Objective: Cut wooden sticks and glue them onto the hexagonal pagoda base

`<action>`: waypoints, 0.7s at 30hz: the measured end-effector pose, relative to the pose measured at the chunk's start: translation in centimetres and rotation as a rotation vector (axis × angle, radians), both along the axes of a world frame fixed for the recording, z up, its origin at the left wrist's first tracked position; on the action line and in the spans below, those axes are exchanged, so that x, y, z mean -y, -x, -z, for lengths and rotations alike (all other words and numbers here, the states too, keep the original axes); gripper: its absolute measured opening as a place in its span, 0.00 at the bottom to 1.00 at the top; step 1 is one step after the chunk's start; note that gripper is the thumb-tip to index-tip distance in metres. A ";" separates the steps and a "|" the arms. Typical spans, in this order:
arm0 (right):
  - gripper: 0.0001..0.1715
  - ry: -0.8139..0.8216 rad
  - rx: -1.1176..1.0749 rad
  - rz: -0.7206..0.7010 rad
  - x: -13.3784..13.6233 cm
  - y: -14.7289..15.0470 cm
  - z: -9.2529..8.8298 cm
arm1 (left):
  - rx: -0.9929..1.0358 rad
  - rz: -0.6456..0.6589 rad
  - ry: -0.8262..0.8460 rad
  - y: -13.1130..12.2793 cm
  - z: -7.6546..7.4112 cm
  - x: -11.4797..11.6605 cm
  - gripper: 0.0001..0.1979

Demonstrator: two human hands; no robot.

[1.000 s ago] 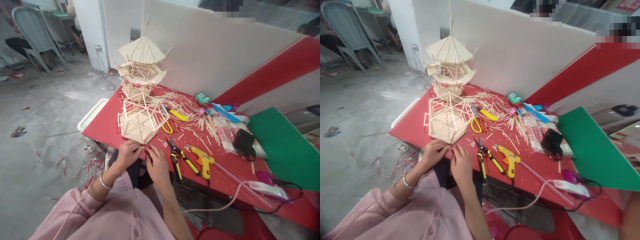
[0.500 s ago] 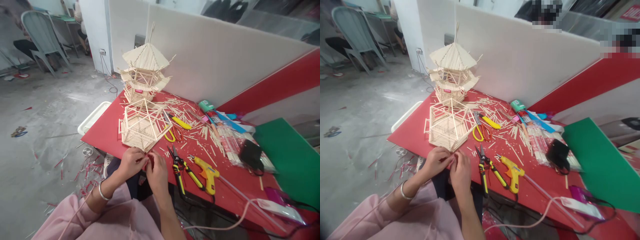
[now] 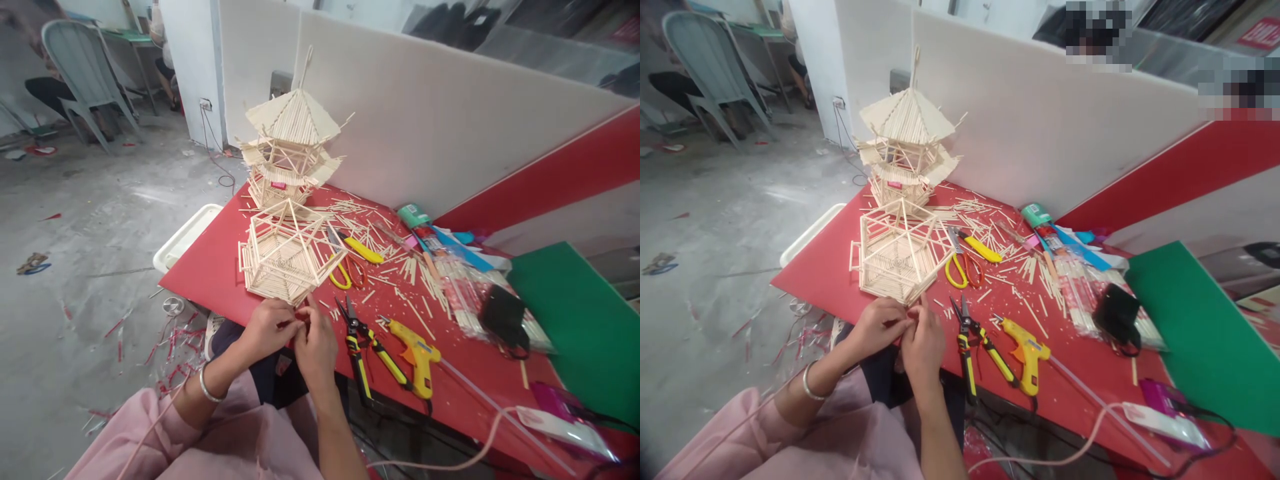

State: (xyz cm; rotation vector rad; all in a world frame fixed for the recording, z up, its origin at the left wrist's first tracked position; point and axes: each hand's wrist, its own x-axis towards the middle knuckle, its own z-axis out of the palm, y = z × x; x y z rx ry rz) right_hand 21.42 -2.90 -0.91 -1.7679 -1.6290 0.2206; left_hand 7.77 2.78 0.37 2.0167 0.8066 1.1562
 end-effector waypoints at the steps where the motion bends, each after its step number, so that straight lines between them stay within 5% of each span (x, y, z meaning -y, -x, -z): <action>1: 0.34 0.003 0.003 0.000 0.0 0.0 0.1 | 0.003 0.004 -0.001 0.0 0.0 0.0 0.13; 8: 0.13 -0.062 0.085 0.021 0.3 0.3 0.6 | 0.029 0.015 0.013 0.3 0.0 0.3 0.14; 21: 0.15 -0.165 0.098 0.024 0.0 0.4 0.7 | 0.105 -0.064 0.072 0.6 0.1 0.7 0.09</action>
